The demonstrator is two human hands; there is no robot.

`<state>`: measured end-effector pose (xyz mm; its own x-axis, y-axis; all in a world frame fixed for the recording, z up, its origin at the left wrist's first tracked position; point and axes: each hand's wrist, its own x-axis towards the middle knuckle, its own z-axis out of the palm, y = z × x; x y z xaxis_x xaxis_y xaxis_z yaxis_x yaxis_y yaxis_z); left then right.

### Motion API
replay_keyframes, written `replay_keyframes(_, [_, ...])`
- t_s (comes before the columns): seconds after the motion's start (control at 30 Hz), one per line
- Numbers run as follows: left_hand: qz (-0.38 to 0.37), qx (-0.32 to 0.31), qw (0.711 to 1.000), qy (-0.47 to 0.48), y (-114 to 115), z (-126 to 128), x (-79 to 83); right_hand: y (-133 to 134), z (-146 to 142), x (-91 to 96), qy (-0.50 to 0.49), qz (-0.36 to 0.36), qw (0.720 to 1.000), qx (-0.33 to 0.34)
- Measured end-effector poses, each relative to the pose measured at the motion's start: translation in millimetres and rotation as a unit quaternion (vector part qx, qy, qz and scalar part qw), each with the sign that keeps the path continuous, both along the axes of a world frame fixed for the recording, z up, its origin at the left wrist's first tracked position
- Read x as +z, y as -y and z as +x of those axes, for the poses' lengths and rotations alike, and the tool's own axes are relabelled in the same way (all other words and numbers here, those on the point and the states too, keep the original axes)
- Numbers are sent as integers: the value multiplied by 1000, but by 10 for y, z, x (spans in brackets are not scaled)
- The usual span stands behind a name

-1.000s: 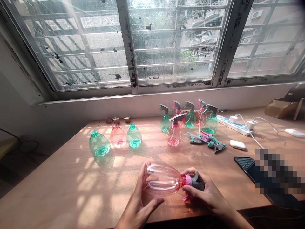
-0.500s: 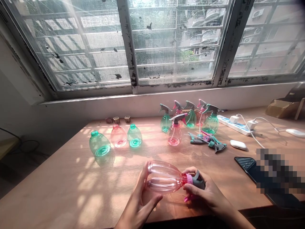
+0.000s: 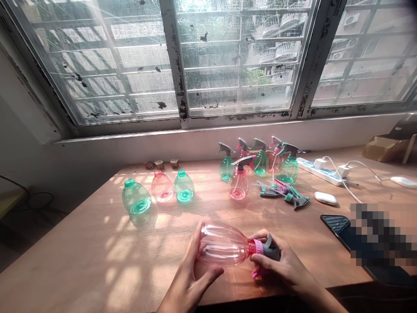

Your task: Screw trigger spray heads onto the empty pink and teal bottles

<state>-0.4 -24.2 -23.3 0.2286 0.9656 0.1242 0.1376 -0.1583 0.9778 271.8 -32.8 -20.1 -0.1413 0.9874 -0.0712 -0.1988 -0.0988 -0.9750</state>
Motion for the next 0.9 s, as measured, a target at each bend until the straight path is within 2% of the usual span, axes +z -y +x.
replay_keyframes(0.23, [-14,-31,999,0,17,-1,43,5,-2,20,-14,2,1000,-3])
replay_keyframes(0.43, [2,-26,1000,-15,0,-60,-21,11,-2,-1,-21,-4,1000,-4])
replay_keyframes(0.6, [9,-19,1000,-11,0,-12,13,-13,23,4,-28,6,1000,-4])
replay_keyframes(0.77, [11,-43,999,6,26,7,36,-31,26,27,-52,-7,999,-11])
replay_keyframes(0.9, [-2,-60,998,2,23,-48,39,-17,14,35,-46,9,999,-14])
